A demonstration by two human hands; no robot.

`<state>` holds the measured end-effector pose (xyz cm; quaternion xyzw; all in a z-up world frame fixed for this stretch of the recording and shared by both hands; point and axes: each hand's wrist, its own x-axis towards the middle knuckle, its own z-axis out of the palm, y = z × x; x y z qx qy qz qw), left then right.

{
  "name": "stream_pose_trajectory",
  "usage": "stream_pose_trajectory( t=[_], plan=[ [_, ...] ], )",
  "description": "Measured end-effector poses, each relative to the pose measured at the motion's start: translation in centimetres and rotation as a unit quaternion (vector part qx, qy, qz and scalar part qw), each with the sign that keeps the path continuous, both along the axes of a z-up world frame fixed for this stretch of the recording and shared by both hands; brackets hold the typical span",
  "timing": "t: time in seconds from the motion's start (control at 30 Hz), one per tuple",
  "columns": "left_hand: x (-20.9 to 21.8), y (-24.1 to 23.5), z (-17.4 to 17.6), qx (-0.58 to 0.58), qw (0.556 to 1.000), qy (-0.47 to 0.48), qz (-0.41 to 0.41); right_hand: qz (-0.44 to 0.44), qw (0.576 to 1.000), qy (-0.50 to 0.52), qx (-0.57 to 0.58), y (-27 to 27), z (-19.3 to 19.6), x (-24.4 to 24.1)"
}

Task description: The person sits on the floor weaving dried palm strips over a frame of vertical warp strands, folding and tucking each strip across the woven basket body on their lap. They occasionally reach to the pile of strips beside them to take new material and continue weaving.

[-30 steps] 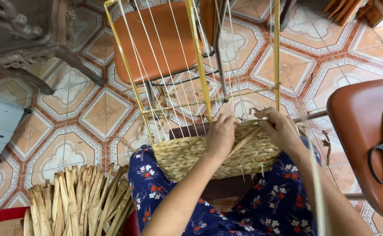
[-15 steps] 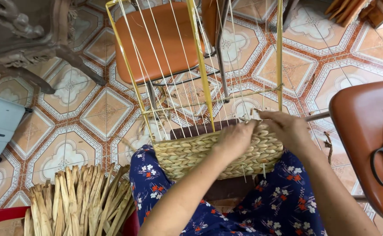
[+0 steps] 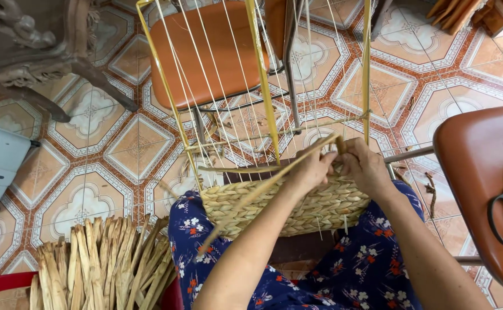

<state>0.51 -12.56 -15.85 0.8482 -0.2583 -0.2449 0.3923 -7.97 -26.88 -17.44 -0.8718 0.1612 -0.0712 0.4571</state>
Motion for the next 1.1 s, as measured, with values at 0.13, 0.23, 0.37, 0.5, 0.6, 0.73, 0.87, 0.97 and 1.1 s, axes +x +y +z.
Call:
stream_pose_trajectory(
  t=[0.13, 0.23, 0.37, 0.5, 0.6, 0.73, 0.87, 0.97, 1.1],
  plan=[
    [-0.2, -0.6, -2.6, -0.254, 0.962, -0.091, 0.051, -0.035, 0.996, -0.013, 0.087, 0.0, 0.7, 0.3],
    [-0.3, 0.1, -1.7, -0.327, 0.933, 0.133, 0.073, -0.096, 0.993, -0.003, 0.067, 0.8, 0.2, 0.9],
    [-1.4, 2.4, 3.3, -0.328, 0.931, 0.134, 0.086, -0.114, 0.992, 0.016, 0.049, 1.5, 0.7, 1.3],
    [-2.0, 4.0, 5.0, -0.400, 0.914, 0.035, 0.057, -0.120, 0.991, 0.006, -0.061, 1.7, 0.1, 1.9],
    [-2.3, 4.6, 4.3, -0.329, 0.932, -0.136, 0.064, -0.080, 0.984, 0.007, -0.157, 1.4, -1.4, 1.9],
    [-1.7, 4.1, 1.8, -0.078, 0.892, -0.442, 0.044, -0.030, 0.968, 0.104, -0.226, 1.9, -0.7, 1.5],
    [-1.1, 3.6, 1.3, 0.027, 0.881, -0.472, 0.031, 0.003, 0.975, 0.069, -0.209, 1.6, 0.7, 0.7],
    [-1.1, 3.7, 2.9, 0.082, 0.862, -0.501, 0.017, -0.018, 0.995, 0.074, -0.071, 2.1, 2.0, 0.5],
    [-2.2, 4.0, 3.6, 0.143, 0.839, -0.519, -0.079, -0.106, 0.989, -0.004, 0.102, 1.6, -0.6, 1.0]
  ],
)
